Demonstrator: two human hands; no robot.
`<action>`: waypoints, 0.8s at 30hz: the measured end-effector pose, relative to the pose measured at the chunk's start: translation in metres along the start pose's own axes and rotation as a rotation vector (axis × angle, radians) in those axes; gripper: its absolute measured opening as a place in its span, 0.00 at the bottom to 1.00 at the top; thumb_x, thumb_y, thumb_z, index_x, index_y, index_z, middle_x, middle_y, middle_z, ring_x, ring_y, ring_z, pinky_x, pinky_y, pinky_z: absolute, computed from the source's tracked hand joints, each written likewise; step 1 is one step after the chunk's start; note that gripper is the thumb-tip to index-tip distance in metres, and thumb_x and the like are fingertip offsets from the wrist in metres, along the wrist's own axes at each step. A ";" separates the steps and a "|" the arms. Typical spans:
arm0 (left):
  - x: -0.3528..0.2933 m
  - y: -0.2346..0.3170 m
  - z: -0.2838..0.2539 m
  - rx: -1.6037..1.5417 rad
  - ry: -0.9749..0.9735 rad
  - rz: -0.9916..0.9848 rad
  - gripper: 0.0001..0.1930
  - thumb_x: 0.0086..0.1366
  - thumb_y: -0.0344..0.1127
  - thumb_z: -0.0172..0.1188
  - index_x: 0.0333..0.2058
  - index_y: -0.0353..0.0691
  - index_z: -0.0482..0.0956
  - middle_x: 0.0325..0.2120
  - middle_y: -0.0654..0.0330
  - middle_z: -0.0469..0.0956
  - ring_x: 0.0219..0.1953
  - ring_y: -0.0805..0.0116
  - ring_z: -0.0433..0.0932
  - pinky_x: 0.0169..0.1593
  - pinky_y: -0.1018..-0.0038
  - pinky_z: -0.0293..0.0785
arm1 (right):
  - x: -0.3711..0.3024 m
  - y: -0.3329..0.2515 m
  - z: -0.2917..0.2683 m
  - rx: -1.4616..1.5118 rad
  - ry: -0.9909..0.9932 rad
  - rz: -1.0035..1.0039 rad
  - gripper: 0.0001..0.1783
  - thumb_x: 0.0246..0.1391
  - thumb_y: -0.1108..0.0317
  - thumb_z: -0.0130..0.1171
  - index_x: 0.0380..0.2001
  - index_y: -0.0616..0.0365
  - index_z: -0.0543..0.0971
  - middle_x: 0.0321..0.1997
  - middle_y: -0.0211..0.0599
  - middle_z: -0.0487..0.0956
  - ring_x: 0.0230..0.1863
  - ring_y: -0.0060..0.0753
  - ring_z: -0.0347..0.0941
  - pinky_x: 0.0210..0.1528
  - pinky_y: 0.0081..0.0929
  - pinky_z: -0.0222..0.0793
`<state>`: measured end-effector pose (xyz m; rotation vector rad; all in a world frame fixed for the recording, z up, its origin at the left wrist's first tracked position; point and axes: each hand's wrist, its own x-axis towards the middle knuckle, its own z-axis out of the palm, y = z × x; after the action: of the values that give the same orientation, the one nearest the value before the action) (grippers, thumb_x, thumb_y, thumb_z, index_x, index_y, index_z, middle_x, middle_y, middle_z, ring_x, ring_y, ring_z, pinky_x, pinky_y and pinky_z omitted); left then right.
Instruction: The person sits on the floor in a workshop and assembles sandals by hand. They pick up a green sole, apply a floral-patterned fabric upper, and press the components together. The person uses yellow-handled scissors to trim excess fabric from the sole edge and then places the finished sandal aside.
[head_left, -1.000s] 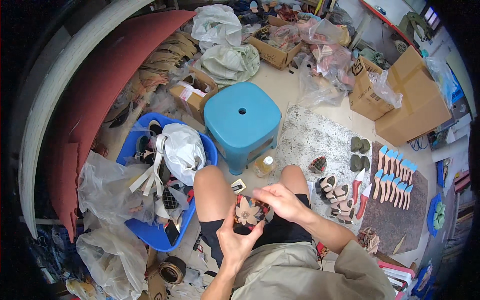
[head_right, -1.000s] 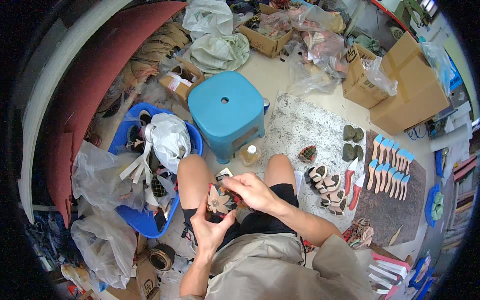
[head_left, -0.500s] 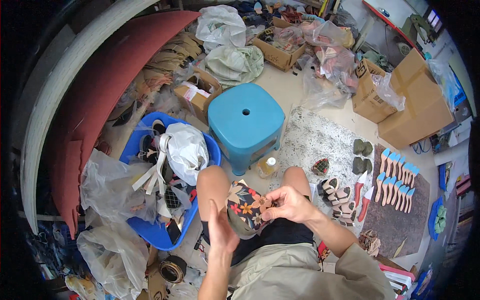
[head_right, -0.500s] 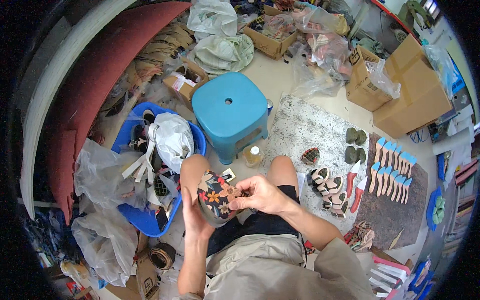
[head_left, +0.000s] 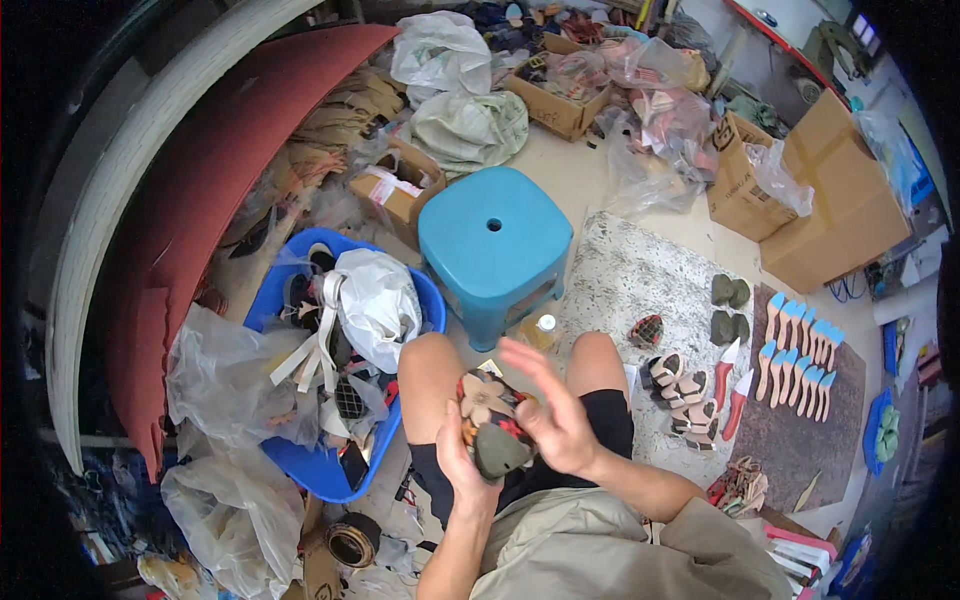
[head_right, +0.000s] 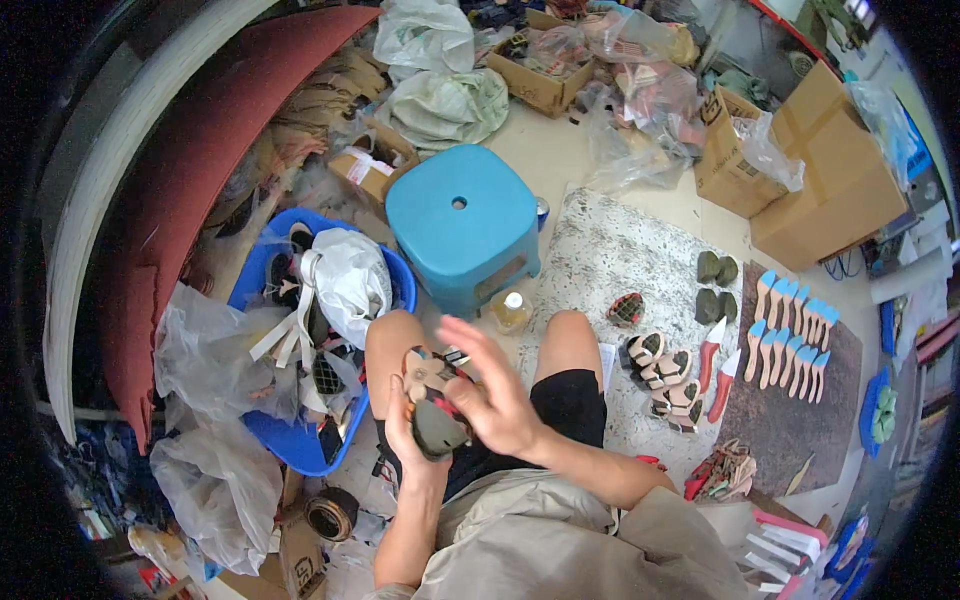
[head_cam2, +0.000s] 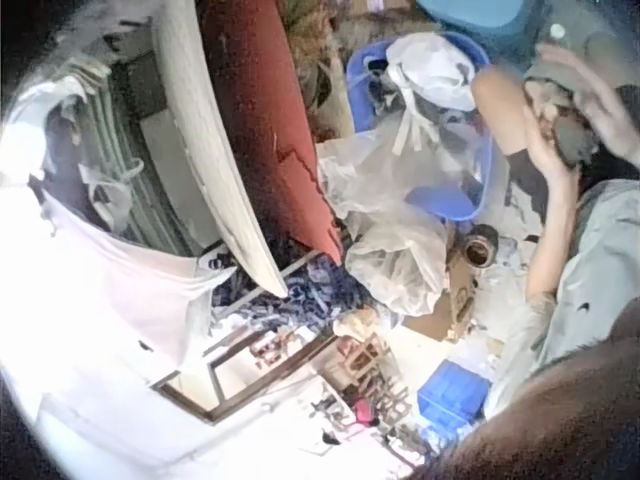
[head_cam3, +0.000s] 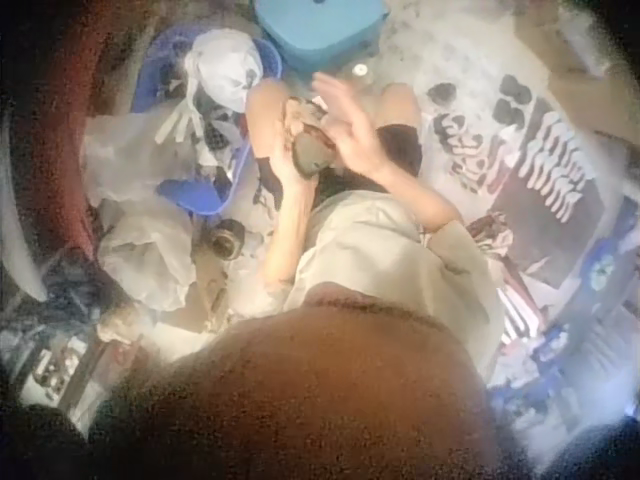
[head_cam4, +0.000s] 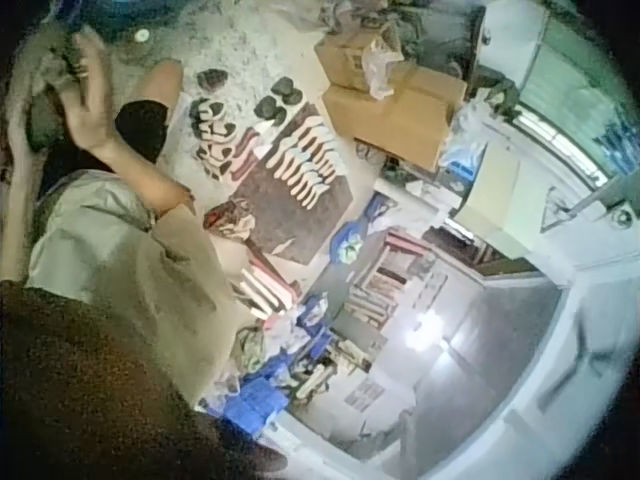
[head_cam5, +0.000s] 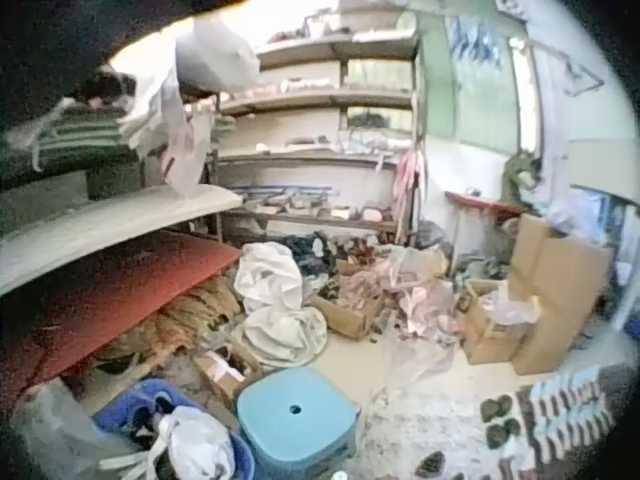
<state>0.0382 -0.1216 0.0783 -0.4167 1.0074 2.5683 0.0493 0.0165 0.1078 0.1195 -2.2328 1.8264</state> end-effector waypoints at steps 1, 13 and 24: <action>-0.001 -0.004 -0.005 0.108 -0.057 0.027 0.24 0.75 0.48 0.40 0.58 0.36 0.69 0.50 0.54 0.77 0.51 0.63 0.78 0.57 0.65 0.73 | 0.003 -0.005 0.005 0.026 -0.018 -0.007 0.29 0.63 0.59 0.53 0.63 0.63 0.66 0.70 0.50 0.60 0.72 0.48 0.53 0.71 0.39 0.48; 0.003 0.001 -0.011 -0.229 0.176 -0.017 0.22 0.75 0.46 0.41 0.53 0.35 0.73 0.46 0.56 0.79 0.47 0.64 0.79 0.53 0.66 0.74 | 0.017 0.017 0.000 0.253 -0.105 0.098 0.24 0.69 0.65 0.40 0.64 0.62 0.66 0.71 0.45 0.63 0.75 0.40 0.49 0.73 0.35 0.42; 0.007 0.005 -0.005 -0.012 0.233 0.068 0.25 0.72 0.48 0.39 0.58 0.38 0.69 0.54 0.56 0.75 0.55 0.60 0.75 0.59 0.63 0.71 | -0.006 0.000 0.014 0.023 -0.294 0.159 0.28 0.71 0.53 0.37 0.68 0.56 0.62 0.75 0.39 0.55 0.78 0.50 0.36 0.73 0.58 0.21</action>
<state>0.0302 -0.1271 0.0755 -0.7105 1.1009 2.6316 0.0533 0.0028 0.1038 0.2350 -2.4814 2.0330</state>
